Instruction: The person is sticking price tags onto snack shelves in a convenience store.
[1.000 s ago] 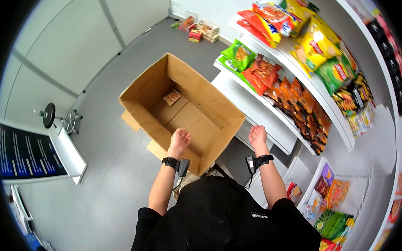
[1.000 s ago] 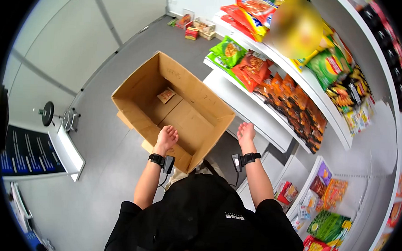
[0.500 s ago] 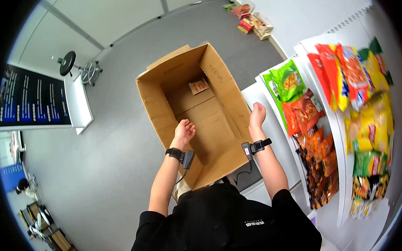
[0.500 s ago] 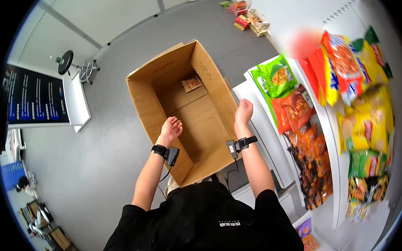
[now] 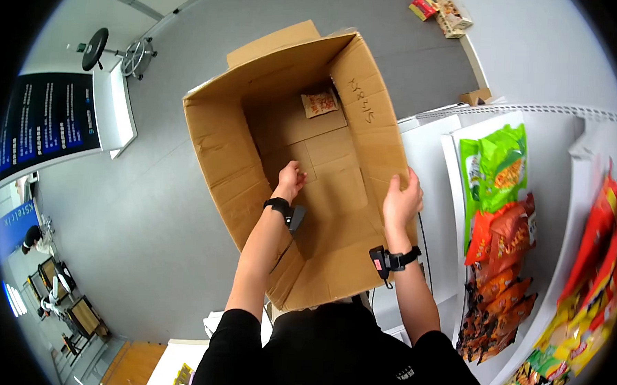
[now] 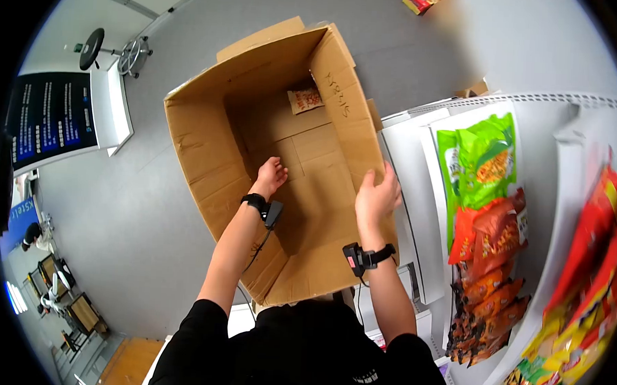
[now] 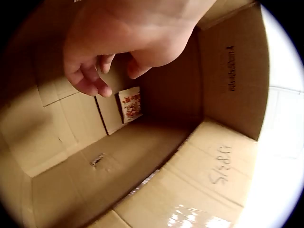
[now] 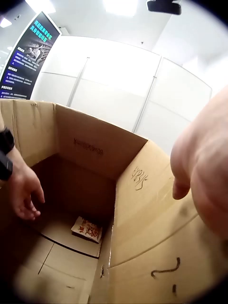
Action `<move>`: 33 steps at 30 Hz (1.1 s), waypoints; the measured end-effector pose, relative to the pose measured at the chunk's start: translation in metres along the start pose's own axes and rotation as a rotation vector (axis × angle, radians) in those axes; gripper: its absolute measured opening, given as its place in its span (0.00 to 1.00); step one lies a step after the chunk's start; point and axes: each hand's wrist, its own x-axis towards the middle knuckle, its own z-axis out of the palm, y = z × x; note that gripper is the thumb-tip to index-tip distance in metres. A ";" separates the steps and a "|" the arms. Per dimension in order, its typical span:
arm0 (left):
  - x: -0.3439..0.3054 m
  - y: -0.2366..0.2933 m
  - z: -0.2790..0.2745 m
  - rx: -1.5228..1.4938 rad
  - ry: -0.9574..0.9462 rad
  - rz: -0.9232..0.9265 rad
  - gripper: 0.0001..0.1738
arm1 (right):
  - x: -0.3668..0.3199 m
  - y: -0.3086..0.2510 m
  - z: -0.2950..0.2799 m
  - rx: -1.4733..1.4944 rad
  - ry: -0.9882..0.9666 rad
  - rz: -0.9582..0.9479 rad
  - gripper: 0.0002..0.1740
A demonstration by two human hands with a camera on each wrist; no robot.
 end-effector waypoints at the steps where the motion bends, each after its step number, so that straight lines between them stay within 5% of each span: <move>1: 0.018 -0.007 -0.003 0.017 -0.001 -0.003 0.15 | -0.001 -0.001 0.002 -0.013 0.008 -0.009 0.22; 9: 0.120 -0.028 0.035 0.152 0.130 -0.030 0.20 | -0.008 0.000 0.006 -0.003 -0.003 -0.064 0.26; 17: 0.236 -0.009 0.068 0.134 -0.082 0.252 0.23 | -0.008 -0.001 0.012 0.127 -0.081 0.005 0.29; 33: 0.232 0.049 0.100 -0.016 -0.055 0.283 0.15 | -0.008 0.001 0.015 0.068 -0.052 -0.083 0.31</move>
